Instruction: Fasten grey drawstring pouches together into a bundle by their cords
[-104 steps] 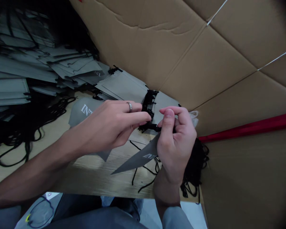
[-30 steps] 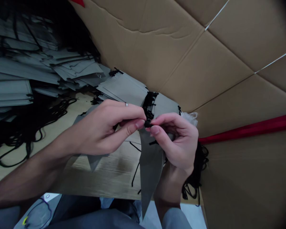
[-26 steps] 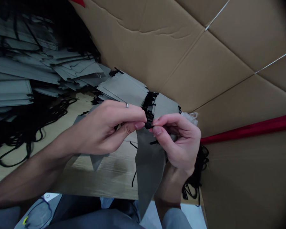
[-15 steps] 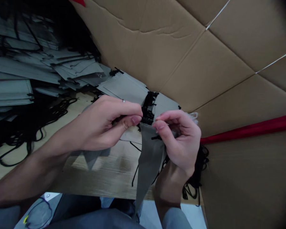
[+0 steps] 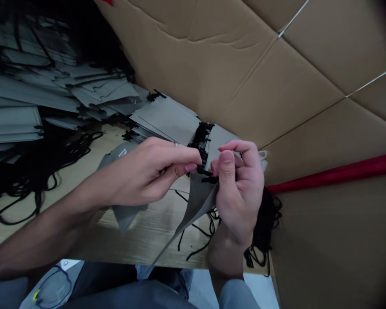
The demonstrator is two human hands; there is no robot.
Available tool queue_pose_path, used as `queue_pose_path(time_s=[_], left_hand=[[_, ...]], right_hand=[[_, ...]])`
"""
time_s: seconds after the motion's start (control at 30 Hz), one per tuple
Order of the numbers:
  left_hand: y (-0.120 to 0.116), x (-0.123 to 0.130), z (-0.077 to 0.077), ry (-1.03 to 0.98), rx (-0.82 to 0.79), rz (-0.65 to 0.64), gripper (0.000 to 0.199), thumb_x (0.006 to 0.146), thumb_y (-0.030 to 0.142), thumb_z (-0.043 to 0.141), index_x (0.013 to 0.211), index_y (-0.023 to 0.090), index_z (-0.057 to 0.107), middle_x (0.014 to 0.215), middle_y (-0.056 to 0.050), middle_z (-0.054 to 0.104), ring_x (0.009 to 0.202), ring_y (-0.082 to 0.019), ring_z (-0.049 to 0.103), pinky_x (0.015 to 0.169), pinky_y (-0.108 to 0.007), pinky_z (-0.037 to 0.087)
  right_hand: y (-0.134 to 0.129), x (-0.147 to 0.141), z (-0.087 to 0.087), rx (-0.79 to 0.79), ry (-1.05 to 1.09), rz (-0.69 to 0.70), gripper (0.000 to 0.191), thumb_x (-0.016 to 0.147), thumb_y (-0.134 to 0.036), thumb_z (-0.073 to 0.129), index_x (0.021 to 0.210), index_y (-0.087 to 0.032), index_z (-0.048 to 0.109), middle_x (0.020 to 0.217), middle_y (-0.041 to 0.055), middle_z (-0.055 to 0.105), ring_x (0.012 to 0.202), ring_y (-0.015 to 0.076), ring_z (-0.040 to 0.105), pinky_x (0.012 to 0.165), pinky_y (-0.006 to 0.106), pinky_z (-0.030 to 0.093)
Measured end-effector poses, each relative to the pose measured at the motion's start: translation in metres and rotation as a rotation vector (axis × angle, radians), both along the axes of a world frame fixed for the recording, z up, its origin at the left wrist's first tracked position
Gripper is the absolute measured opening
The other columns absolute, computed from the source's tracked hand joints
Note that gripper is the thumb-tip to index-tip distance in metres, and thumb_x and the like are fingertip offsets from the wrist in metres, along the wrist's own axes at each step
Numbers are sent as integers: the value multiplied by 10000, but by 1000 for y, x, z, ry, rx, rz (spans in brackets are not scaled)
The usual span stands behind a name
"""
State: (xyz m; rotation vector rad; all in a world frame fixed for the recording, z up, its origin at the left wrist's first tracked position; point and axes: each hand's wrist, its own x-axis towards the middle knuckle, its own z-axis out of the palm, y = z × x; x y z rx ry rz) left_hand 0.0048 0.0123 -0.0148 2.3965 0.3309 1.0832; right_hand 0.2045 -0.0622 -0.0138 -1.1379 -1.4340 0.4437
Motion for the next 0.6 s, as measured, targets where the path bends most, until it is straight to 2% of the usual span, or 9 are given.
queue_pose_path(time_s=[0.23, 0.6], left_hand=[[-1, 1, -1, 5, 31, 29, 232, 1123, 113, 478, 1063, 191, 687, 819, 22, 686, 669, -109, 581, 666, -245, 452], [-4, 2, -2, 3, 100, 97, 210, 1143, 139, 515, 1126, 181, 720, 876, 22, 701, 726, -123, 614, 679, -303, 443]], right_hand=[[1, -4, 0, -8, 14, -57, 94, 1191, -321, 598, 1113, -279, 628, 856, -15, 597, 732, 143, 613, 652, 297, 531], [3, -5, -2, 24, -5, -153, 119, 1186, -326, 597, 1089, -263, 627, 904, -8, 624, 752, 135, 633, 678, 293, 544]])
